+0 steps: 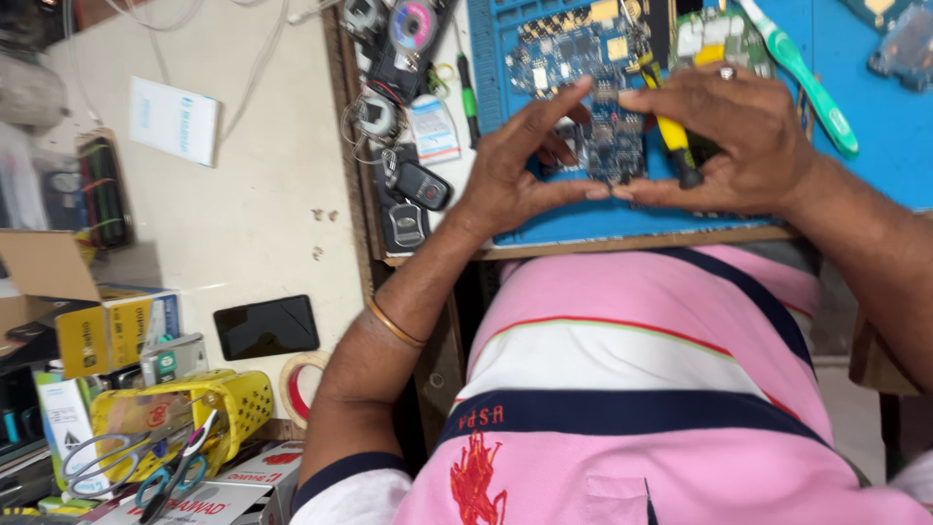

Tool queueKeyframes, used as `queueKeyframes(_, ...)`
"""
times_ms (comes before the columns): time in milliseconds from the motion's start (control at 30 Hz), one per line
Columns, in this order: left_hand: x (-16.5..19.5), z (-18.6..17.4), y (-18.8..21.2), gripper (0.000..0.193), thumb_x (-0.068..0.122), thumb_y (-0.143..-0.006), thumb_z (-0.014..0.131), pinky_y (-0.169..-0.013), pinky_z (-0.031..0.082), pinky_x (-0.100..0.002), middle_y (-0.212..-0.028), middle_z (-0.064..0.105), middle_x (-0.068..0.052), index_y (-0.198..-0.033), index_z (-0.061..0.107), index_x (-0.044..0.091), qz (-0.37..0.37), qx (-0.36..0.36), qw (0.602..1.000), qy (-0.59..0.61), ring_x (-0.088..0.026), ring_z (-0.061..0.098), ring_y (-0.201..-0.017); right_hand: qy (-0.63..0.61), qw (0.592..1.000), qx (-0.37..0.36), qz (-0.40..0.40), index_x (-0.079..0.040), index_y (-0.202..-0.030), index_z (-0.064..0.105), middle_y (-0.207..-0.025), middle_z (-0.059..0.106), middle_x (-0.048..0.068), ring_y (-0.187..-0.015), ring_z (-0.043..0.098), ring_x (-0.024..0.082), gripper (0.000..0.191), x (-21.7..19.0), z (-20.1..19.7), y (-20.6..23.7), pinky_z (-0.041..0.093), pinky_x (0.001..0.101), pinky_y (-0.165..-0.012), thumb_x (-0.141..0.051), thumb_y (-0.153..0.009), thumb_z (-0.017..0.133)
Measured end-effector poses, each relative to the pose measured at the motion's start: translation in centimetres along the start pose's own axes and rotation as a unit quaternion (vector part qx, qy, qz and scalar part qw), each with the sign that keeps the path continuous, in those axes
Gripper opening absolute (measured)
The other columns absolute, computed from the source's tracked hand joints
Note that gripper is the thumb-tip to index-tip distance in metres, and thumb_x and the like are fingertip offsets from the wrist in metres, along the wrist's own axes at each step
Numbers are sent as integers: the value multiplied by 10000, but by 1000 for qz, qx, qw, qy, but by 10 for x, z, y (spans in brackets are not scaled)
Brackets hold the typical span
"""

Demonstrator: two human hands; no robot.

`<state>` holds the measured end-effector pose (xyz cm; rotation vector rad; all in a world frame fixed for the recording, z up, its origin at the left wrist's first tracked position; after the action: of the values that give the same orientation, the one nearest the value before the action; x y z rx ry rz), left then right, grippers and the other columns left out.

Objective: The person works at a repair bench on a disassembled phone motherboard, holding the small circuit board with one hand while using a yellow-handled screwdriver with the other to unscrew and adjust components. They reposition the board repeatedly on the blue mat and continue working on its parts throughout the episode.

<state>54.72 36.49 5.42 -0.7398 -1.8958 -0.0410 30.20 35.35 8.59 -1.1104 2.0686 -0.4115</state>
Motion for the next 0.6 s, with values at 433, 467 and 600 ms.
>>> queueKeyframes(433, 22, -20, 4, 1168, 480, -622, 994, -816, 654, -277, -1479, 598, -65, -1594, 390, 243, 11, 4, 999, -30, -135, 737, -936, -54, 997, -38, 48, -82, -1333, 655, -1060, 737, 157, -909, 726, 261, 821, -14, 14, -6, 582, 378, -806, -407, -627, 917)
queueKeyframes(467, 22, -20, 4, 1165, 480, -620, 993, -813, 654, -276, -1476, 599, -65, -1590, 394, 242, 10, 4, 1000, -29, -135, 737, -936, -56, 997, -38, 48, -84, -1332, 655, -1068, 737, 157, -916, 728, 261, 821, -14, 14, -5, 583, 376, -810, -408, -626, 917)
queueKeyframes(600, 21, -20, 5, 1156, 473, -616, 1000, -805, 645, -280, -1431, 622, -55, -1584, 412, 242, -2, 1, 999, -32, -137, 737, -931, -60, 996, -38, 48, -90, -1328, 653, -1096, 740, 155, -931, 731, 259, 832, -13, 17, -5, 588, 373, -828, -421, -613, 920)
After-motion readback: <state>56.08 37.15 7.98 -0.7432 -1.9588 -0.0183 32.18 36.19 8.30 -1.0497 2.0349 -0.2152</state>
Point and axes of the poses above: each hand's wrist, its own y-axis away from the middle knuckle, its own z-axis out of the palm, x = y × z, the point moved 3 cm from there along -y, towards the middle knuckle
